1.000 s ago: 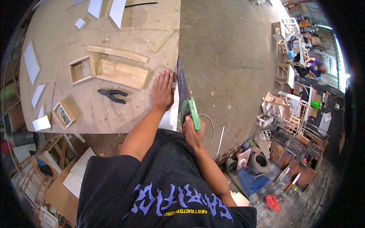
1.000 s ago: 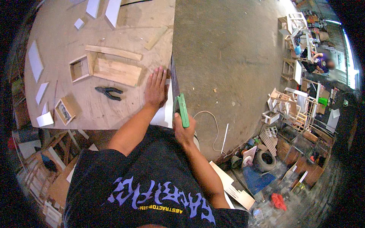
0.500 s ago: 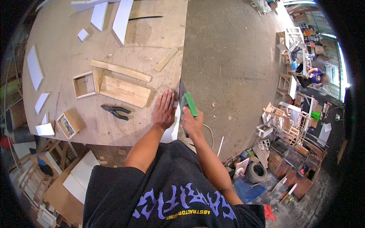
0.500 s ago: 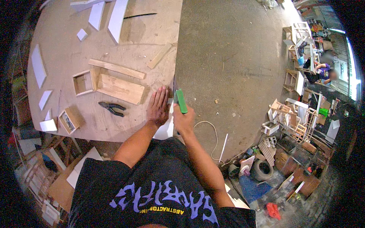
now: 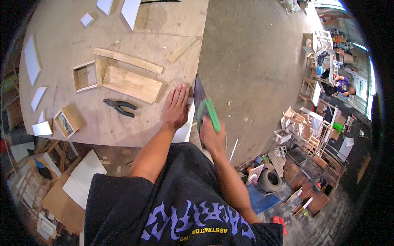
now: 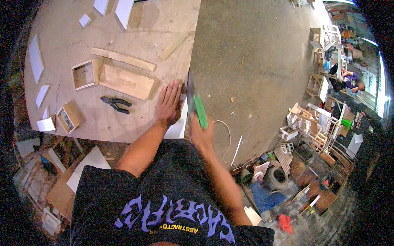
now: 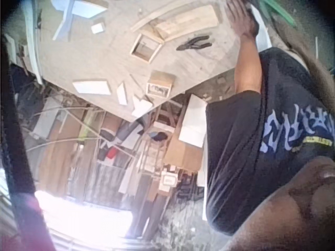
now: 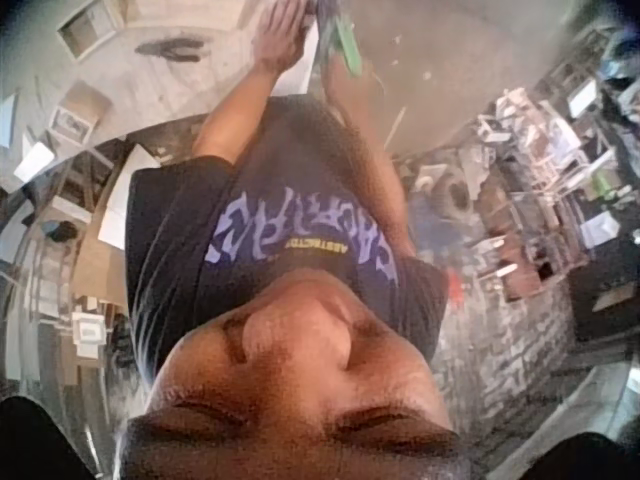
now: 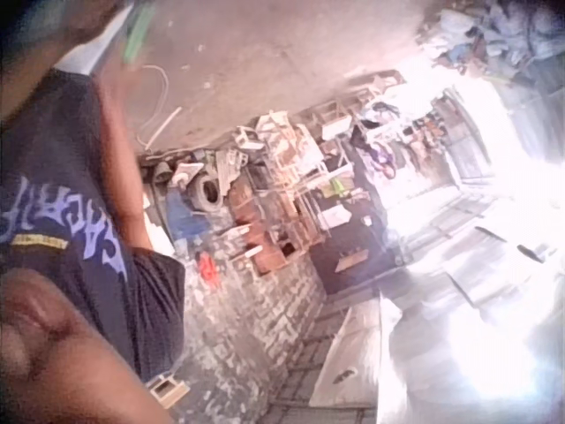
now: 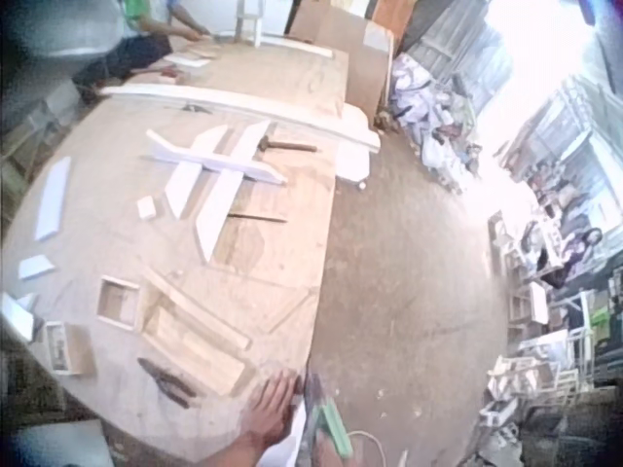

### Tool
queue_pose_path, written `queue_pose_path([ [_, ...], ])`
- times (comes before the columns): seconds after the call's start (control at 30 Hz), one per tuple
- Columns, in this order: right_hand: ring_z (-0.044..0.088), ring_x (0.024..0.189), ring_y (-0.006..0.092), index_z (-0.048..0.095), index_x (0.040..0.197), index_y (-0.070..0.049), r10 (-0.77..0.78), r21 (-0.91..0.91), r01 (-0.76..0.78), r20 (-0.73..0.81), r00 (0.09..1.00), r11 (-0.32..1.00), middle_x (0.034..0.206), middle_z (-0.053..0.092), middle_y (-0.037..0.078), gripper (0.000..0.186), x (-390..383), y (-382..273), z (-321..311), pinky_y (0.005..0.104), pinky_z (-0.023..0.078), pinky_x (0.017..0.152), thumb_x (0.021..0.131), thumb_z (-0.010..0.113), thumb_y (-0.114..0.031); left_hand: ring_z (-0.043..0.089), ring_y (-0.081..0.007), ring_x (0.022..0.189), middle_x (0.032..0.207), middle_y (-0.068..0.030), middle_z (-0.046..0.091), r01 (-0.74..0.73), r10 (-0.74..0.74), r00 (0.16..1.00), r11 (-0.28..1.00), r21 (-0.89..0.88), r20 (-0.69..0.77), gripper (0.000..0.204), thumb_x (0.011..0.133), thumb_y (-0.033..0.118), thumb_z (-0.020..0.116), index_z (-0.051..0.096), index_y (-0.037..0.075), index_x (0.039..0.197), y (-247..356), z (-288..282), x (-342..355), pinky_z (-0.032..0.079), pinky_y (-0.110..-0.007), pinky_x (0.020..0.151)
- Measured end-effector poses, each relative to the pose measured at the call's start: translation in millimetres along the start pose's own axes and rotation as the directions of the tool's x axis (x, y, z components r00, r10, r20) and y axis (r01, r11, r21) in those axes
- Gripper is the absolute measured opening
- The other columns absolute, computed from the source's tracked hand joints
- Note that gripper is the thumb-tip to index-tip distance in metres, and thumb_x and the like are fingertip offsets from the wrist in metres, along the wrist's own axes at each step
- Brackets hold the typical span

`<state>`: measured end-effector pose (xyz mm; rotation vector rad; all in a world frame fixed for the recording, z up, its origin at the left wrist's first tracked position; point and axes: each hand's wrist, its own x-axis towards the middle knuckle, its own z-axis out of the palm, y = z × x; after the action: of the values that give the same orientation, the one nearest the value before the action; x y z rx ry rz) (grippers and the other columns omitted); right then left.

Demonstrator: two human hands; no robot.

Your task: The person assembles a model airplane by hammering parts together and sawing white foam and wood pieces to size on a workbench.

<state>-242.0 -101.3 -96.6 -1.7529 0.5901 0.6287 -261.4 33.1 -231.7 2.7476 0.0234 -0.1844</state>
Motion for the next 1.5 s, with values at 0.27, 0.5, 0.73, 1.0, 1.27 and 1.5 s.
queue_pose_path([
  [0.27, 0.048, 0.046, 0.0084, 0.054, 0.073, -0.007, 0.032, 0.209, -0.058, 0.128, 0.991, 0.976, 0.059, 0.052, -0.002, 0.03, 35.2, -12.2, 7.0, 0.0277, 0.037, 0.042, 0.098, 0.066, -0.02, 0.013, -0.027, 0.16, 0.172, -0.0123, 0.018, 0.039, -0.04, 0.999, 0.999, 0.035, 0.024, 0.07, 0.1, 0.028, 0.044, 0.024, 0.002, 0.162, 0.6, 3.5, 2.8, 0.008, -0.043, 0.13],
  [0.5, 0.042, 0.046, 0.0071, 0.053, 0.078, -0.009, 0.05, 0.165, -0.062, 0.074, 0.996, 0.984, 0.06, 0.046, -0.003, 0.027, -15.7, -4.8, -7.3, 0.0267, 0.033, 0.041, 0.099, 0.066, -0.02, 0.015, -0.0257, 0.159, 0.172, -0.01, 0.018, 0.053, -0.053, 0.999, 0.998, 0.023, 0.004, 0.07, 0.101, 0.031, 0.044, 0.024, 0.004, 0.163, -0.2, 6.6, 1.6, 0.007, -0.042, 0.13],
  [0.73, 0.048, 0.048, 0.0086, 0.058, 0.08, -0.006, 0.064, 0.179, -0.087, 0.13, 0.989, 0.98, 0.061, 0.053, -0.002, 0.025, -24.0, -8.8, -21.2, 0.0258, 0.037, 0.044, 0.099, 0.066, -0.02, 0.019, -0.0273, 0.158, 0.171, -0.0123, 0.023, 0.039, -0.047, 0.995, 0.995, -0.093, -0.083, 0.071, 0.097, 0.021, 0.05, 0.027, 0.002, 0.162, -0.1, 5.8, 2.8, 0.012, -0.043, 0.129],
  [1.0, 0.051, 0.05, 0.0083, 0.058, 0.075, -0.005, 0.096, 0.048, -0.103, 0.124, 0.988, 0.994, 0.059, 0.053, -0.001, 0.029, -15.2, -20.0, -20.0, 0.028, 0.039, 0.045, 0.1, 0.063, -0.02, 0.017, -0.0281, 0.159, 0.171, -0.0126, 0.022, 0.064, -0.068, 0.998, 0.986, -0.152, -0.018, 0.071, 0.097, 0.02, 0.049, 0.025, 0.002, 0.162, -1.4, 3.8, -0.7, 0.012, -0.044, 0.129],
  [1.27, 0.049, 0.049, 0.0088, 0.058, 0.074, -0.005, 0.139, 0.141, -0.159, 0.143, 0.98, 0.977, 0.059, 0.054, -0.001, 0.03, 17.9, -15.1, -0.5, 0.0277, 0.038, 0.045, 0.099, 0.064, -0.019, 0.017, -0.0256, 0.159, 0.172, -0.01, 0.02, 0.082, -0.081, 0.995, 0.996, -0.021, 0.057, 0.068, 0.101, 0.026, 0.046, 0.027, 0.003, 0.162, 1.5, 1.0, -2.2, 0.013, -0.042, 0.129],
  [1.5, 0.047, 0.048, 0.009, 0.057, 0.08, -0.006, 0.132, 0.047, -0.136, 0.09, 0.987, 0.99, 0.06, 0.051, -0.003, 0.024, 1.7, -8.9, -10.3, 0.028, 0.036, 0.043, 0.099, 0.066, -0.02, 0.014, -0.0273, 0.159, 0.172, -0.012, 0.02, 0.069, -0.069, 0.997, 0.998, -0.008, 0.015, 0.069, 0.099, 0.023, 0.045, 0.024, 0.003, 0.162, -1.3, 6.7, 4.9, 0.009, -0.043, 0.129],
])
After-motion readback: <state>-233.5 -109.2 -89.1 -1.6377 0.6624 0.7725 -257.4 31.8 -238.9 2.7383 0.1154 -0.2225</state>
